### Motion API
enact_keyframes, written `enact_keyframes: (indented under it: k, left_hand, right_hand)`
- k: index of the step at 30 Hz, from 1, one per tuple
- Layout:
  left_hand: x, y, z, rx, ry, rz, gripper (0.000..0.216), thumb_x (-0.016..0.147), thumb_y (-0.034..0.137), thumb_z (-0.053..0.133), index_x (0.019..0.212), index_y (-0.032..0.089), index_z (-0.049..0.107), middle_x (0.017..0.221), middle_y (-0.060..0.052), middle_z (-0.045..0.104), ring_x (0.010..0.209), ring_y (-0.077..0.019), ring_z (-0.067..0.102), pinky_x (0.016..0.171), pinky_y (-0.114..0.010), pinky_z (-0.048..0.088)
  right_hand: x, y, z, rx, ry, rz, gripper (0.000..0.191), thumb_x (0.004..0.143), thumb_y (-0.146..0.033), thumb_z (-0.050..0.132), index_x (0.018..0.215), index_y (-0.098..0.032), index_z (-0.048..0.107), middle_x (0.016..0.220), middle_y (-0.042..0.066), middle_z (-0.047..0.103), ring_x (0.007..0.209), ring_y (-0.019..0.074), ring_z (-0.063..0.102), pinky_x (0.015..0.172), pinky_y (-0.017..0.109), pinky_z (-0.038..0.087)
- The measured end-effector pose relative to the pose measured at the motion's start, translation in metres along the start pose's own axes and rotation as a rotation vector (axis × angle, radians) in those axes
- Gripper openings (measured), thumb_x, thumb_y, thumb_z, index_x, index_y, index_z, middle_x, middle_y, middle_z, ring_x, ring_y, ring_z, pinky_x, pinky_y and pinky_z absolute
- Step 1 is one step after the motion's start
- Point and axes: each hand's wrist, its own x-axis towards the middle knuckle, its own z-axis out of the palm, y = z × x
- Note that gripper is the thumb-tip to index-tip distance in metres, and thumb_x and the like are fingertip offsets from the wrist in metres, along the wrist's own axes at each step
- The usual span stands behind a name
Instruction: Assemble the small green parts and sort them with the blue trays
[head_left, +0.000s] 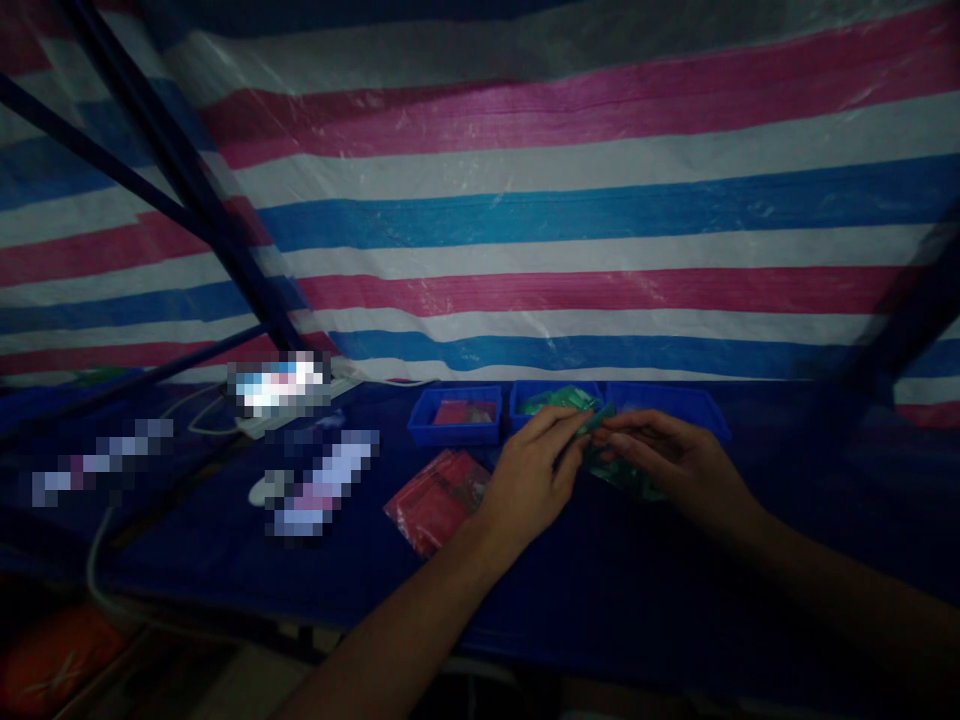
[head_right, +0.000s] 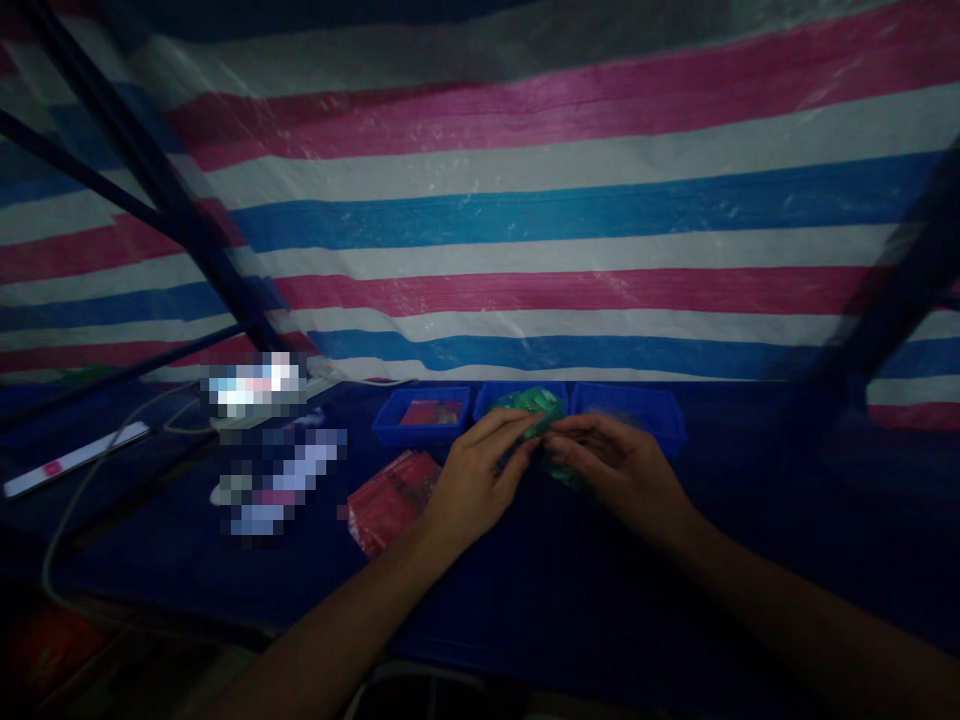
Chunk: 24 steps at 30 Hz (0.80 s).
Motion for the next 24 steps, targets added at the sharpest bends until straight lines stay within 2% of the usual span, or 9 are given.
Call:
enact_keyframes:
  k: [2, 5, 8, 11, 15, 19, 21, 24]
  left_hand:
    - [0.002, 0.001, -0.002, 0.003, 0.017, -0.028, 0.031, 0.104, 0.019, 0.053, 0.132, 0.02, 0.066, 0.122, -0.01, 0.068, 0.113, -0.021, 0.067, 0.101, -0.038, 0.057]
    - [0.002, 0.003, -0.004, 0.011, 0.008, -0.07, 0.033, 0.102, 0.022, 0.058, 0.135, 0.022, 0.064, 0.118, -0.008, 0.072, 0.108, -0.0215, 0.069, 0.099, -0.039, 0.058]
    - [0.002, 0.005, -0.003, -0.045, -0.024, -0.122, 0.04, 0.099, 0.021, 0.063, 0.138, 0.025, 0.06, 0.119, -0.006, 0.074, 0.104, -0.0204, 0.072, 0.098, -0.038, 0.059]
    - [0.002, 0.006, -0.002, -0.163, -0.046, -0.172, 0.046, 0.097, 0.02, 0.065, 0.142, 0.025, 0.054, 0.109, -0.004, 0.076, 0.099, -0.019, 0.074, 0.093, -0.035, 0.061]
    - [0.003, 0.006, 0.001, -0.239, -0.01, -0.218, 0.052, 0.094, 0.019, 0.069, 0.142, 0.024, 0.051, 0.101, -0.003, 0.076, 0.092, -0.0176, 0.075, 0.085, -0.032, 0.062]
    - [0.003, 0.005, 0.001, -0.107, 0.073, -0.18, 0.035, 0.094, 0.026, 0.071, 0.128, 0.021, 0.062, 0.108, -0.006, 0.072, 0.09, -0.018, 0.071, 0.085, -0.035, 0.061]
    - [0.002, 0.004, 0.001, -0.063, 0.049, -0.12, 0.027, 0.097, 0.028, 0.068, 0.122, 0.02, 0.067, 0.111, -0.008, 0.07, 0.094, -0.0183, 0.069, 0.087, -0.036, 0.061]
    - [0.001, 0.005, 0.001, -0.072, -0.036, -0.075, 0.035, 0.098, 0.032, 0.067, 0.131, 0.02, 0.065, 0.118, -0.009, 0.07, 0.1, -0.0186, 0.068, 0.091, -0.036, 0.06]
  right_hand:
    - [0.003, 0.004, -0.003, -0.045, 0.07, -0.036, 0.033, 0.084, -0.046, 0.084, 0.107, -0.024, 0.074, 0.103, 0.007, 0.079, 0.092, 0.0218, 0.076, 0.085, 0.034, 0.063]
    - [0.005, 0.009, -0.004, -0.053, 0.137, -0.083, 0.042, 0.079, -0.042, 0.088, 0.113, -0.026, 0.071, 0.112, 0.006, 0.076, 0.101, 0.0224, 0.075, 0.086, 0.032, 0.063]
    - [0.005, 0.009, -0.003, -0.04, 0.085, -0.084, 0.051, 0.078, -0.041, 0.089, 0.122, -0.027, 0.068, 0.124, 0.008, 0.075, 0.113, 0.0257, 0.073, 0.096, 0.037, 0.061]
    - [0.003, 0.004, 0.0, -0.022, 0.011, -0.025, 0.049, 0.077, -0.043, 0.089, 0.12, -0.025, 0.071, 0.123, 0.009, 0.077, 0.116, 0.0288, 0.073, 0.103, 0.043, 0.059]
    - [0.003, -0.002, 0.0, -0.005, -0.008, 0.072, 0.046, 0.074, -0.047, 0.09, 0.109, -0.023, 0.075, 0.109, 0.01, 0.082, 0.101, 0.0303, 0.078, 0.094, 0.046, 0.063]
    - [0.006, 0.003, -0.003, 0.019, 0.08, 0.09, 0.046, 0.07, -0.048, 0.092, 0.103, -0.021, 0.073, 0.103, 0.009, 0.082, 0.094, 0.0286, 0.079, 0.085, 0.041, 0.065]
    - [0.007, 0.007, -0.006, 0.024, 0.124, 0.087, 0.045, 0.072, -0.048, 0.091, 0.102, -0.022, 0.071, 0.102, 0.008, 0.082, 0.092, 0.027, 0.079, 0.081, 0.038, 0.064]
    - [0.007, 0.009, -0.007, 0.008, 0.131, 0.07, 0.043, 0.074, -0.048, 0.09, 0.102, -0.023, 0.07, 0.102, 0.007, 0.082, 0.093, 0.0261, 0.078, 0.079, 0.035, 0.063]
